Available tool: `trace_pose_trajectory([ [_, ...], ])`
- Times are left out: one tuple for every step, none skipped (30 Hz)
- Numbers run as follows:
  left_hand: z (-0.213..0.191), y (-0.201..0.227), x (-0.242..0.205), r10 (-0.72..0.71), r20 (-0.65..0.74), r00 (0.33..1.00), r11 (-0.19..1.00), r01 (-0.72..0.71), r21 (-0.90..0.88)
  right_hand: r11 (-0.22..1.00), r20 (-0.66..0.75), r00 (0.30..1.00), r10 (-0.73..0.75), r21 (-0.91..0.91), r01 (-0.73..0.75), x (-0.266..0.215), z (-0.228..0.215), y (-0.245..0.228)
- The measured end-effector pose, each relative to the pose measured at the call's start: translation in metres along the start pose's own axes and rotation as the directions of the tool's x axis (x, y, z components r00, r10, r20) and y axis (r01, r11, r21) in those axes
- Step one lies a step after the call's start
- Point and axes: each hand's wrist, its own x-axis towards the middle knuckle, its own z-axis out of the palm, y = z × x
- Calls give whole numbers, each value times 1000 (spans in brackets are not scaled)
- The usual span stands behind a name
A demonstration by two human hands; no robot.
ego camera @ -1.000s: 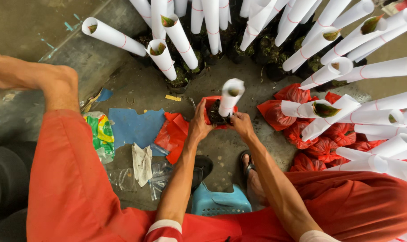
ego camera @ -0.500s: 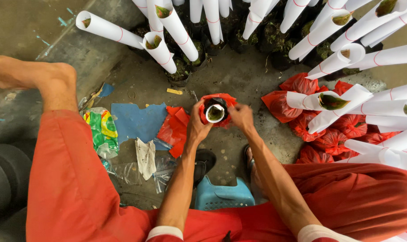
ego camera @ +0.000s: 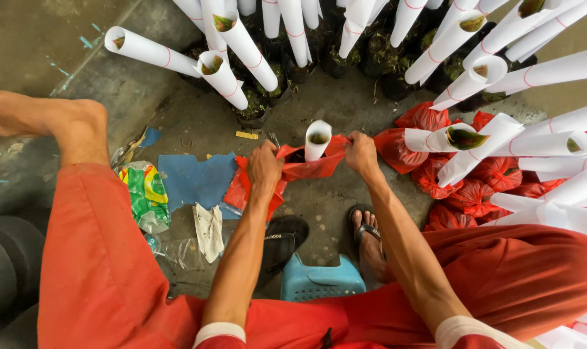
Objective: The person wraps red plastic around the base of potted plants that have white paper cones over their stems. They pick up each plant, wrap the plastic, and place it back among many similar units.
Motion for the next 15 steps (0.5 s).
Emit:
trace_pose_trajectory([
  [-7, 2, 9, -85, 92, 992, 996, 81, 43, 997, -24, 997, -72, -28, 71, 2, -7, -7],
  [-11, 2, 15, -171, 179, 969, 983, 157, 92, 988, 75, 996, 58, 140, -68, 3, -14, -15],
  [-12, 2, 20, -136, 205, 969, 991, 137, 9, 933, 194, 967, 164, 289, -216, 5, -19, -24],
  [-11, 0, 23, -97, 227, 969, 990, 117, -75, 835, 326, 914, 242, 409, -367, 6, -23, -31],
  [-7, -3, 24, -57, 248, 967, 983, 98, -157, 619, 399, 876, 272, 624, -477, 3, -24, -36],
  [2, -7, 21, -58, 249, 967, 881, 167, -444, 336, 477, 835, 275, 766, -548, 0, -22, -40],
  [13, -9, 19, -55, 250, 967, 694, 217, -686, 18, 549, 798, 249, 821, -571, 0, -18, -40],
  [25, -12, 17, -51, 252, 967, 442, 248, -862, -45, 543, 792, 278, 831, -554, 1, -12, -38],
  [39, -16, 10, -127, 311, 942, 279, 335, -900, -109, 544, 779, 311, 835, -540, -1, -3, -34],
  [52, -19, 2, -190, 379, 906, 102, 402, -910, -171, 546, 764, 344, 836, -521, -3, 7, -27],
  [65, -20, -3, -236, 454, 859, -81, 449, -890, -209, 518, 800, 303, 855, -475, -4, 19, -20],
  [77, -20, -5, -232, 408, 883, -51, 408, -912, -249, 486, 833, 264, 869, -428, -3, 32, -14],
  [86, -18, -7, -228, 361, 904, -23, 366, -930, -289, 450, 864, 227, 878, -382, -4, 41, -6],
  [92, -16, -8, -223, 314, 923, 5, 323, -946, -174, 456, 841, 291, 890, -422, -7, 49, -1],
  [95, -10, -4, -196, 286, 938, 80, 306, -949, -58, 447, 823, 351, 888, -457, -5, 59, 0],
])
